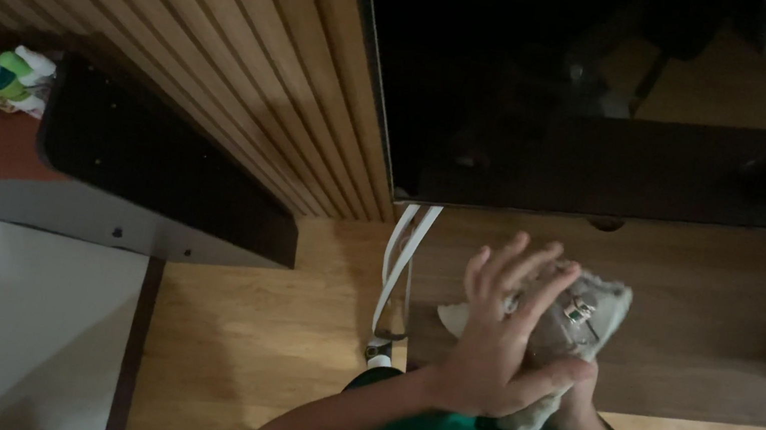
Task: Wiping down and cleaning various toiletry bottles and cosmetic containers on a shelf.
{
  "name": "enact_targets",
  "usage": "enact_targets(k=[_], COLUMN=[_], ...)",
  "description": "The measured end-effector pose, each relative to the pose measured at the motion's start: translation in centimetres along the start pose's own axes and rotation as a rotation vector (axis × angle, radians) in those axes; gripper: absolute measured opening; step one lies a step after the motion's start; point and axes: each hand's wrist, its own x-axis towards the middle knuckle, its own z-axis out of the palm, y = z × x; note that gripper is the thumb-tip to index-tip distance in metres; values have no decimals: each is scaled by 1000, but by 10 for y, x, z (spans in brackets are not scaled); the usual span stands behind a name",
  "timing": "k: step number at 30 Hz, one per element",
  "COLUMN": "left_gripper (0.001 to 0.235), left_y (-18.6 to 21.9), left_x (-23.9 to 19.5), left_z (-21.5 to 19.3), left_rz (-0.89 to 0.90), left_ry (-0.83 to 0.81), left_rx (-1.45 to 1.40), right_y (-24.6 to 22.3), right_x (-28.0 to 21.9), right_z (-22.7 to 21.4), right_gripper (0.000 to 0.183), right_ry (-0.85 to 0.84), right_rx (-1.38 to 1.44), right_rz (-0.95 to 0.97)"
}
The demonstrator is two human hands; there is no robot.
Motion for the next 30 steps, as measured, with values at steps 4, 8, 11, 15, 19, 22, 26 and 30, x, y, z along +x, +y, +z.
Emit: enact_targets(k=[4, 8, 11, 15, 19, 22, 26, 30], left_gripper=[88, 74, 59, 52, 38, 37, 55, 58], left_y=[-4, 18, 20, 10, 2, -12, -27, -27], left_x=[3, 13, 12, 4, 3, -10, -33, -33], left_z=[-4, -16, -21, -17, -15, -7, 10, 21], left_rz=[-7, -248, -195, -83, -31, 60, 158, 40], left_ry=[-94, -122, -109, -88, -183, -177, -191, -208], left_rx=[-233, -733, -722, -381, -199, -283, -279, -396], right_y=[8, -25, -64, -88, -87, -91, -99, -80], right_x=[10, -5, -18, -37, -32, -34, -30, -22], right_z=[-12, 30, 81, 99, 84, 83, 83, 70], right_gripper=[48, 55, 60, 61, 49, 48, 61, 59], right_ry=[23, 141, 77, -77, 119, 118, 359, 447], right_rx=[-482, -890, -678, -196, -225, -246, -652, -1051], right_rz=[-268, -312, -723, -678, -445, -510, -556, -767])
